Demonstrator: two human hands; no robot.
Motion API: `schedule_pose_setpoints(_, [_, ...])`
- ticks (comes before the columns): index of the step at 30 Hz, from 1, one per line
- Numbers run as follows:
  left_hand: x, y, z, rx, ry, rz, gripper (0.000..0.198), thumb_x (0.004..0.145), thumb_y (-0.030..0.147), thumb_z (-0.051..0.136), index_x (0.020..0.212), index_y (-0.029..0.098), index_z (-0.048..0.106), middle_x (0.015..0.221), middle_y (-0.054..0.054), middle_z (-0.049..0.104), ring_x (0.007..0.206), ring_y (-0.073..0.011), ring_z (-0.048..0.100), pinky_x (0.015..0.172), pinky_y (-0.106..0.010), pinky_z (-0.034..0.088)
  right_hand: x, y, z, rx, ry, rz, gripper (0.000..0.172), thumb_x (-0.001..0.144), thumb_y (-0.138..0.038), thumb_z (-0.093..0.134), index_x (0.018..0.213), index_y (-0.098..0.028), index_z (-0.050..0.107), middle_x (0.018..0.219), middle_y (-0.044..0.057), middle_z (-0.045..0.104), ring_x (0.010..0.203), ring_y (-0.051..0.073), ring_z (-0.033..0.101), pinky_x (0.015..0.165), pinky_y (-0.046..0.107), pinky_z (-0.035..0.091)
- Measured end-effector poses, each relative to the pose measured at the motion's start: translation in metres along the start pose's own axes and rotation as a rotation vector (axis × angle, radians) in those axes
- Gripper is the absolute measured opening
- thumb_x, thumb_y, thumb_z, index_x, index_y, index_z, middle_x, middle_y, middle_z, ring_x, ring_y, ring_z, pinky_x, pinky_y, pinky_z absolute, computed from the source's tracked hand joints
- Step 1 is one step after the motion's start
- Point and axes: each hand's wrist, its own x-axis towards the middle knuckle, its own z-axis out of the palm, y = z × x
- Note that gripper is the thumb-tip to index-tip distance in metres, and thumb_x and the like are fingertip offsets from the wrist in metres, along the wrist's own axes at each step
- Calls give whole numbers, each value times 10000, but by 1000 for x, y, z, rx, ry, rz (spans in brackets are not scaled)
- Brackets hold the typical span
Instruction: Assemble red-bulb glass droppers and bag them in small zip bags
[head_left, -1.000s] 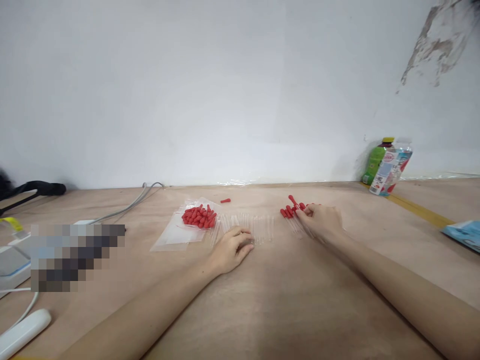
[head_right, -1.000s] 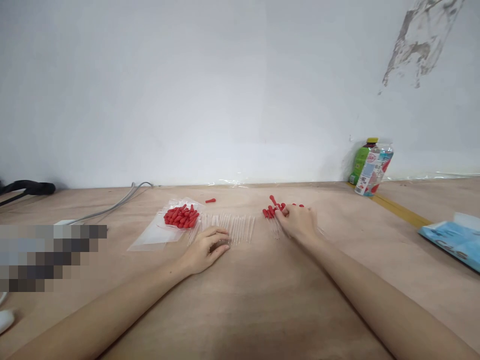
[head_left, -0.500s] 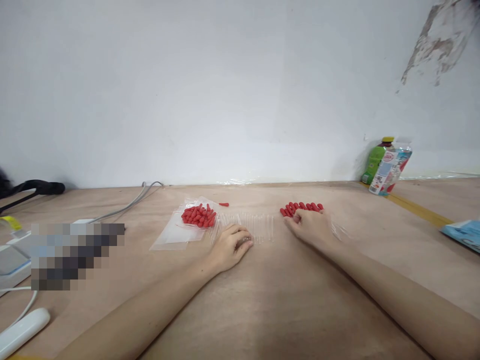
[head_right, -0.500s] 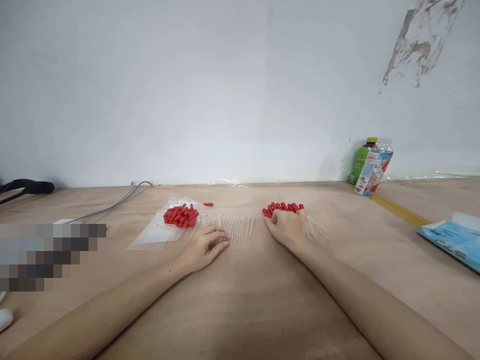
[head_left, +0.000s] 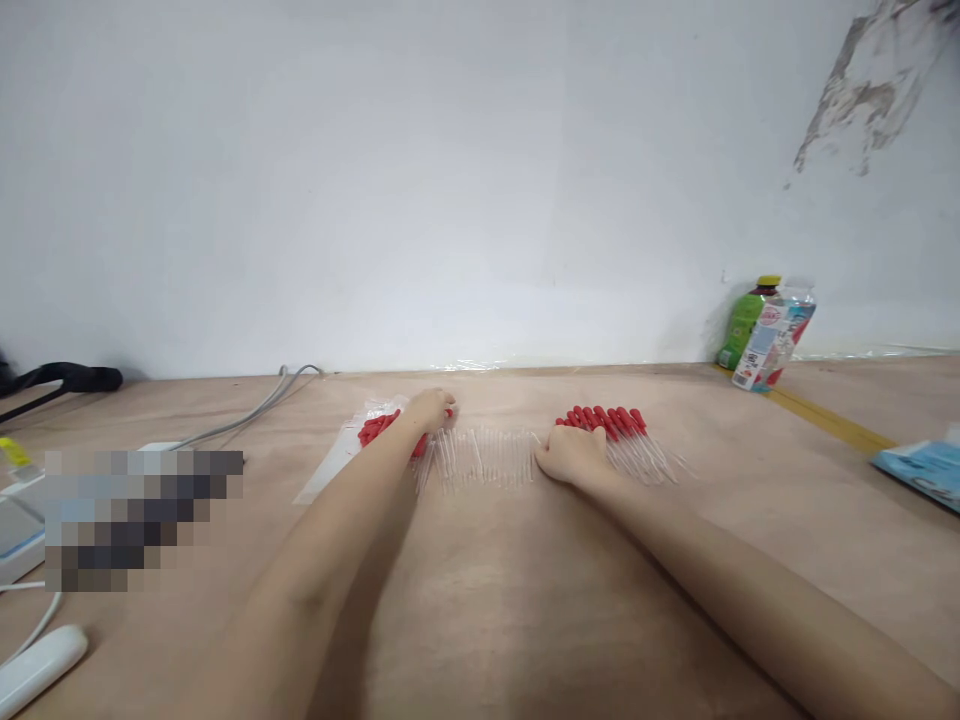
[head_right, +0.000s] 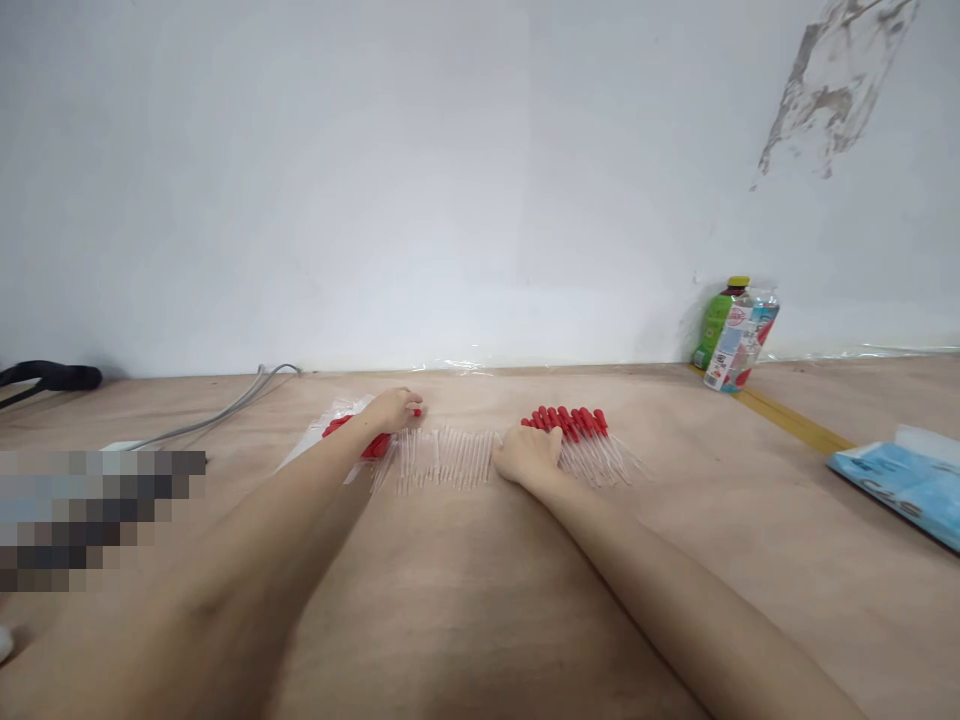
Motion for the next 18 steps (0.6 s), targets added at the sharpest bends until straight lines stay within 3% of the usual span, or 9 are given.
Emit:
schedule_pose_setpoints(5, [2, -2, 6, 102, -148, -10, 279, 854, 289, 461, 1091, 147, 495, 1095, -75, 514, 920, -183, 538, 770, -368, 467, -9, -4, 1, -31, 63, -9, 295, 782, -291, 395, 710, -111, 618, 736, 160, 646, 713, 265, 587, 689, 404, 270])
schedule_pose_setpoints(10, [-7, 26, 1, 126, -52, 35, 88, 768, 211, 562, 832, 150, 569, 879, -59, 577, 884, -229, 521, 786, -379, 429, -23, 3, 4, -44, 324, -106, 232, 818, -239, 364, 789, -106, 552, 679, 130, 630, 654, 232, 563, 692, 384, 241])
schedule_pose_setpoints(15, [-53, 69, -6, -26, 11, 81, 223, 810, 212, 474, 1032, 189, 475, 830, -13, 577, 686, -129, 537, 648, -270, 447, -36, 19, 14, 193, 481, -355, 191, 861, -256, 371, 829, -150, 527, 700, 44, 636, 641, 155, 542, 759, 344, 231])
schedule_pose_setpoints(18, [-89, 88, -3, -227, -29, 36, 157, 808, 215, 466, 951, 186, 526, 805, -15, 591, 707, -121, 557, 638, -241, 440, -41, 23, 18, 303, 493, -489, 189, 866, -256, 387, 901, -160, 545, 814, 51, 643, 722, 152, 541, 754, 316, 245])
